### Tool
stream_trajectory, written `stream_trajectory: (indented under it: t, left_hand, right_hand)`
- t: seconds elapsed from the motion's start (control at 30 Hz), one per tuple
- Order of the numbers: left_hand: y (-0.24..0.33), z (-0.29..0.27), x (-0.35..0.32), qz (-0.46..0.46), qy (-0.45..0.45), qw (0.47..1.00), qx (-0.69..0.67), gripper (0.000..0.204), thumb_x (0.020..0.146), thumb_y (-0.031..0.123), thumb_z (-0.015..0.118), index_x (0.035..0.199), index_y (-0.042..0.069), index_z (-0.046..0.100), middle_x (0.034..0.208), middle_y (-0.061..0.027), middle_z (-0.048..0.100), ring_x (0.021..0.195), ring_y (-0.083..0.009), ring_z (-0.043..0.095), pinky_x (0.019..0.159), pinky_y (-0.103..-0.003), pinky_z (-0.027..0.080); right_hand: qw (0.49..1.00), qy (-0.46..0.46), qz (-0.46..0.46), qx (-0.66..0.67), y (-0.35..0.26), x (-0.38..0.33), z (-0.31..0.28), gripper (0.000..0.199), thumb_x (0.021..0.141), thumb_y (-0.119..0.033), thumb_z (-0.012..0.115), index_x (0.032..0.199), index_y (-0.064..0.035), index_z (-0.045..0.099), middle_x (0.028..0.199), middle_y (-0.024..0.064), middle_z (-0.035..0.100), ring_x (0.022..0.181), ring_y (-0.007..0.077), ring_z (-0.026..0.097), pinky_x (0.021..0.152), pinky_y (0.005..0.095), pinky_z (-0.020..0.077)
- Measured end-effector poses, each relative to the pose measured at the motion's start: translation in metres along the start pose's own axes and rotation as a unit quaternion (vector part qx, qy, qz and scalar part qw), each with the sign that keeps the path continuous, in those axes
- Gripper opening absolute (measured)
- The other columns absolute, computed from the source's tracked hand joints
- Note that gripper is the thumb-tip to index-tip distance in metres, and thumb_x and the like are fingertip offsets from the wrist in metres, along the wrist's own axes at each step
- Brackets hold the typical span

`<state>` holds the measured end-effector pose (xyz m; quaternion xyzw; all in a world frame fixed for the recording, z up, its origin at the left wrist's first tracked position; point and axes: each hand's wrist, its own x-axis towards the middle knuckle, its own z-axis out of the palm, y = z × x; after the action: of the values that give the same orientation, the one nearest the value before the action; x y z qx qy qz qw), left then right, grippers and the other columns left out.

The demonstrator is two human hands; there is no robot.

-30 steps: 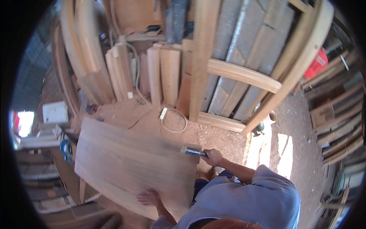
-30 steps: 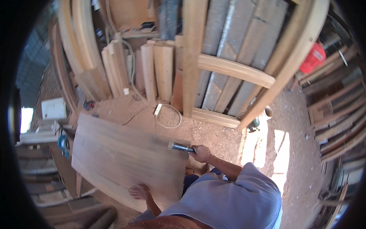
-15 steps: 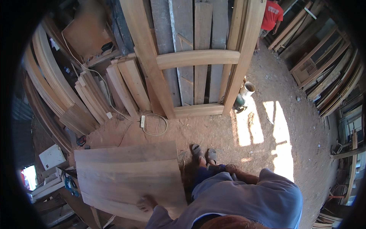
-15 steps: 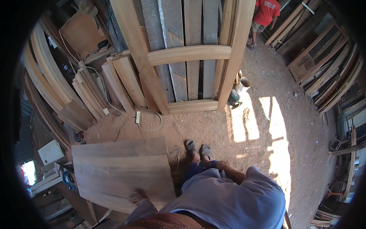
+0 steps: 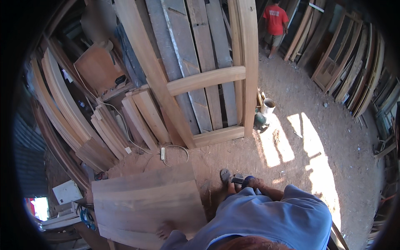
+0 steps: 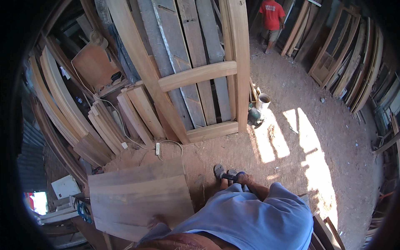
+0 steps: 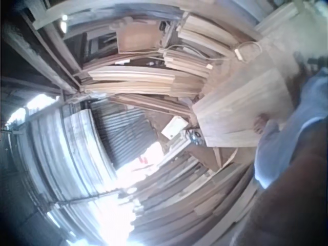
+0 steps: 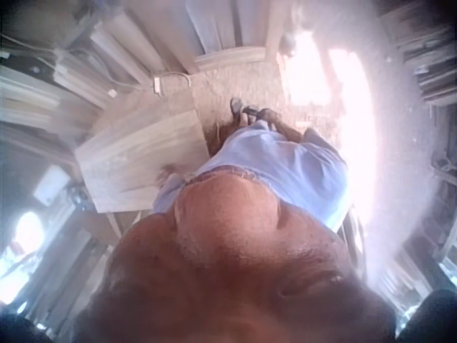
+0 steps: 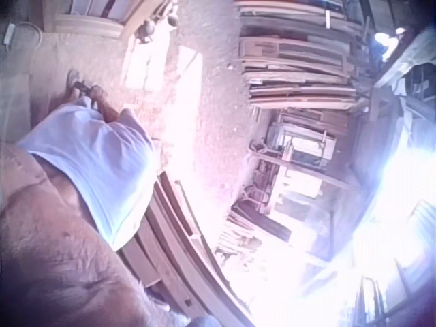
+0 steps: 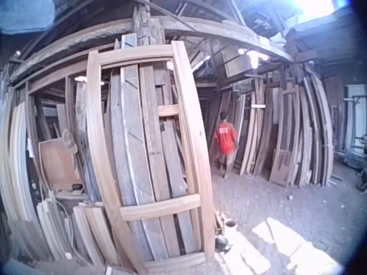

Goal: The person chisels a groove into a wooden panel using a chisel and a mallet. The person repeatedly strikes the chisel with the mallet to carve the wood, following a pre-marked line on the panel, and wipes the dust away by hand.

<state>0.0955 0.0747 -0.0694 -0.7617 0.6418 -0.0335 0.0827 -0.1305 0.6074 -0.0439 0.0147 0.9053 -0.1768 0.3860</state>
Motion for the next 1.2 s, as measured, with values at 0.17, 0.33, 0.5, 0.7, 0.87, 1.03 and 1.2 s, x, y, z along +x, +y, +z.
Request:
stream_trajectory:
  t: [0.17, 0.33, 0.5, 0.7, 0.87, 1.03, 1.2]
  left_hand:
    - [-0.008, 0.013, -0.017, 0.019, 0.005, 1.000, -0.014, 0.082, 0.101, 0.061, 0.033, 0.158, 0.002, 0.030, 0.164, -0.0254, 0.028, 0.148, -0.0464, 0.031, 0.117, -0.061, 0.025]
    - [-0.029, 0.038, -0.054, 0.037, 0.000, 0.999, -0.037, 0.082, 0.101, 0.061, 0.033, 0.158, 0.002, 0.030, 0.164, -0.0257, 0.028, 0.149, -0.0466, 0.030, 0.117, -0.061, 0.025]
    - [-0.024, 0.036, -0.063, 0.046, -0.005, 0.998, -0.031, 0.082, 0.101, 0.060, 0.033, 0.158, 0.002, 0.030, 0.164, -0.0260, 0.027, 0.149, -0.0469, 0.030, 0.117, -0.061, 0.025]
    - [-0.030, 0.036, -0.054, 0.046, -0.006, 0.999, -0.025, 0.081, 0.101, 0.060, 0.033, 0.158, 0.002, 0.030, 0.164, -0.0263, 0.027, 0.149, -0.0472, 0.030, 0.118, -0.062, 0.024]
    - [-0.029, 0.041, -0.057, 0.054, -0.014, 0.998, -0.024, 0.081, 0.101, 0.059, 0.034, 0.158, 0.002, 0.030, 0.164, -0.0266, 0.027, 0.149, -0.0474, 0.030, 0.118, -0.062, 0.024]
    - [-0.036, 0.043, -0.056, 0.058, -0.009, 0.998, -0.027, 0.081, 0.101, 0.059, 0.034, 0.158, 0.002, 0.029, 0.164, -0.0269, 0.027, 0.149, -0.0476, 0.029, 0.118, -0.062, 0.024]
    - [-0.038, 0.046, -0.061, 0.064, -0.008, 0.997, -0.030, 0.081, 0.101, 0.058, 0.034, 0.158, 0.002, 0.029, 0.164, -0.0272, 0.027, 0.149, -0.0479, 0.029, 0.118, -0.062, 0.024]
  right_hand:
    - [0.999, 0.011, -0.017, 0.050, 0.000, -0.024, -0.029, 0.048, 0.086, -0.042, 0.065, 0.122, -0.0113, 0.072, 0.127, 0.0217, 0.068, 0.125, 0.0369, 0.061, 0.103, 0.0459, 0.0505]
    - [0.995, 0.025, 0.000, 0.098, 0.013, 0.002, -0.014, 0.043, 0.083, -0.035, 0.065, 0.119, -0.0124, 0.073, 0.125, 0.0220, 0.069, 0.120, 0.0377, 0.064, 0.101, 0.0474, 0.0511]
    - [0.991, 0.070, 0.021, 0.116, 0.046, 0.041, 0.024, 0.037, 0.082, -0.032, 0.063, 0.112, -0.0141, 0.075, 0.114, 0.0226, 0.072, 0.112, 0.0367, 0.068, 0.093, 0.0477, 0.0540]
    - [0.990, 0.071, 0.013, 0.122, 0.037, 0.029, 0.016, 0.030, 0.081, -0.029, 0.063, 0.104, -0.0153, 0.077, 0.106, 0.0184, 0.074, 0.101, 0.0354, 0.071, 0.084, 0.0445, 0.0568]
    - [0.986, 0.063, 0.046, 0.146, 0.045, 0.037, 0.021, 0.032, 0.081, -0.029, 0.064, 0.107, -0.0162, 0.077, 0.106, 0.0178, 0.075, 0.102, 0.0354, 0.071, 0.086, 0.0468, 0.0556]
    - [0.985, 0.065, 0.012, 0.156, 0.041, 0.039, 0.022, 0.032, 0.082, -0.028, 0.062, 0.106, -0.0142, 0.077, 0.106, 0.0194, 0.074, 0.102, 0.0372, 0.071, 0.086, 0.0478, 0.0547]
    - [0.985, 0.083, 0.014, 0.153, 0.043, 0.044, 0.027, 0.033, 0.082, -0.027, 0.060, 0.106, -0.0117, 0.077, 0.105, 0.0212, 0.074, 0.103, 0.0393, 0.070, 0.086, 0.0480, 0.0544]
